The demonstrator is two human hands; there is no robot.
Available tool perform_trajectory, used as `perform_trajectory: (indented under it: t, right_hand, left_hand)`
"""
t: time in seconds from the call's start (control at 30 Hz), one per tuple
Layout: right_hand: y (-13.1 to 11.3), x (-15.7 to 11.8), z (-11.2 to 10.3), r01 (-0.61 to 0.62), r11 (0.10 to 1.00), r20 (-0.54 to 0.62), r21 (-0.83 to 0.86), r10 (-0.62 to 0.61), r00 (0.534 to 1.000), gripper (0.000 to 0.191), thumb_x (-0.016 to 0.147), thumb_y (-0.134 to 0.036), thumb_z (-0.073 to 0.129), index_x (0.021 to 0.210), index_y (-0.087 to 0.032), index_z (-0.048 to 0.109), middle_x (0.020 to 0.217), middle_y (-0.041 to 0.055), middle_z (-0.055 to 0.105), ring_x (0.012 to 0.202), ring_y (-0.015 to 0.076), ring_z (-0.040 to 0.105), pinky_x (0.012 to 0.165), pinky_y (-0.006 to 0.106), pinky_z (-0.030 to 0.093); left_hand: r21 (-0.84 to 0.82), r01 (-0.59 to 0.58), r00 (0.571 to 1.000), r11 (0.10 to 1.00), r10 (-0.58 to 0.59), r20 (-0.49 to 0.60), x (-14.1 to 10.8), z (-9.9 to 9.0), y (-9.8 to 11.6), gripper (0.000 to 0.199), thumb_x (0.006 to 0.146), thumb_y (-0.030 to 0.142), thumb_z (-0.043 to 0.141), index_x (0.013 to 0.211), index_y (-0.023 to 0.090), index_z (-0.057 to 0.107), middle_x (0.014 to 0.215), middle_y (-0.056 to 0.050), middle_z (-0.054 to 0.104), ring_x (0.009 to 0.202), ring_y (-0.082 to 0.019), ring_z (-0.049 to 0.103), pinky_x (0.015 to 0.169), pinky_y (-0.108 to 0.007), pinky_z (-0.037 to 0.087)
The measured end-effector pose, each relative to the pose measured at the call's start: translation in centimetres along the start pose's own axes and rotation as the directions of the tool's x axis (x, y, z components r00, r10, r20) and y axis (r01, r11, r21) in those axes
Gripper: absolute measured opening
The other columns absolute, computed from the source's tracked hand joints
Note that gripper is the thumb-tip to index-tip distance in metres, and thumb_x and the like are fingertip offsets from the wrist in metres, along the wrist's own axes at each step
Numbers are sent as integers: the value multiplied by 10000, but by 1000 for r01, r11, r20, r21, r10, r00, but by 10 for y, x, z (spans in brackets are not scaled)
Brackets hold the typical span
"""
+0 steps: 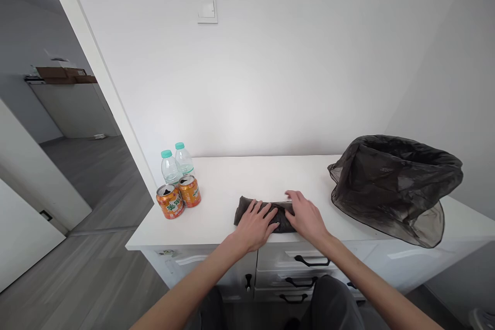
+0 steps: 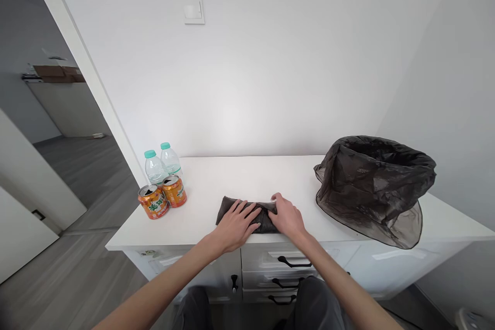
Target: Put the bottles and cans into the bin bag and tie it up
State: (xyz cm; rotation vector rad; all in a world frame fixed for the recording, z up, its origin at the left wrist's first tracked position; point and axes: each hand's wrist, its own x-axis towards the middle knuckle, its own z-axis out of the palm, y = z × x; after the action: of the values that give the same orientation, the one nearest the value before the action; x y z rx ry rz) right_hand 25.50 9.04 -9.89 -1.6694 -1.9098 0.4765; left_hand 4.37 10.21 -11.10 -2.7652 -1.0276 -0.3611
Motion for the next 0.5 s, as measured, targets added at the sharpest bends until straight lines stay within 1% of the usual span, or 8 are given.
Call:
perform_trajectory:
  t: [0.03, 0.07, 0.13, 0.17, 0.23, 0.33, 0.4, 0.5]
  right_hand:
    - [-6, -4, 3, 81, 993, -63, -88, -87, 994, 428, 993, -238, 481, 1405, -190, 586, 1418, 149, 638, 1346, 302, 560, 1133, 482, 392]
    - [-10, -8, 7, 174, 966, -104, -193, -197, 975, 445, 1014, -215, 436, 1439, -192, 565, 1492, 147, 585, 1420, 299, 495, 1192, 506, 328]
    - [-13, -14, 16, 313, 869, -95, -383, -374, 923, 461, 1049, -216, 359, 1463, -190, 561, 1552, 137, 535, 1488, 300, 420, 1249, 549, 241]
    - [-10, -16, 21, 333, 838, -63, -432, -396, 916, 468, 1064, -240, 335, 1471, -191, 561, 1561, 131, 528, 1497, 306, 410, 1255, 569, 230]
    - [3, -17, 30, 293, 837, -20, -461, -340, 940, 493, 1089, -318, 296, 1503, -206, 540, 1580, 112, 509, 1498, 309, 417, 1247, 588, 264]
    - [28, -14, 40, 219, 885, 19, -411, -232, 973, 553, 1108, -428, 221, 1571, -237, 454, 1646, 61, 412, 1539, 269, 354, 1253, 553, 299]
    - [40, -11, 43, 207, 903, 38, -377, -209, 977, 581, 1110, -456, 178, 1602, -240, 398, 1676, 34, 348, 1568, 236, 287, 1275, 521, 276]
    - [46, -10, 46, 201, 908, 48, -368, -197, 979, 596, 1108, -467, 157, 1625, -239, 346, 1695, 17, 295, 1584, 217, 236, 1289, 503, 253]
  left_hand:
    - [-6, 5, 1000, 1000, -5, 3, 0, 4, -1, 502, 1086, 463, 353, 1495, 221, 516, 1548, -93, 554, 1451, -344, 473, 1224, -553, 330]
    - [-12, 8, 1000, 1000, -8, 4, 0, 7, -2, 507, 1086, 465, 346, 1502, 228, 514, 1561, -88, 541, 1453, -352, 468, 1228, -568, 318]
    - [-19, 14, 1000, 1000, -14, 11, -1, 10, -5, 522, 1085, 475, 334, 1523, 243, 497, 1586, -73, 513, 1464, -373, 447, 1236, -605, 286]
    - [-24, 19, 1000, 1000, -19, 15, -2, 11, -7, 533, 1085, 487, 326, 1537, 252, 482, 1595, -65, 503, 1473, -384, 433, 1238, -621, 271]
    - [-39, 34, 999, 999, -34, 17, -5, 13, -12, 552, 1082, 517, 313, 1563, 284, 453, 1607, -44, 490, 1492, -394, 402, 1242, -639, 248]
    - [-59, 65, 998, 996, -65, 7, -12, 15, -21, 542, 1079, 542, 315, 1580, 364, 419, 1637, -4, 446, 1515, -394, 364, 1238, -650, 245]
    - [-66, 83, 997, 994, -83, 3, -17, 15, -27, 530, 1081, 538, 315, 1589, 406, 389, 1657, 18, 411, 1527, -400, 341, 1227, -659, 258]
    - [-79, 107, 994, 991, -105, 24, -23, 15, -33, 533, 1088, 529, 296, 1606, 415, 350, 1673, 35, 375, 1537, -410, 317, 1214, -655, 286]
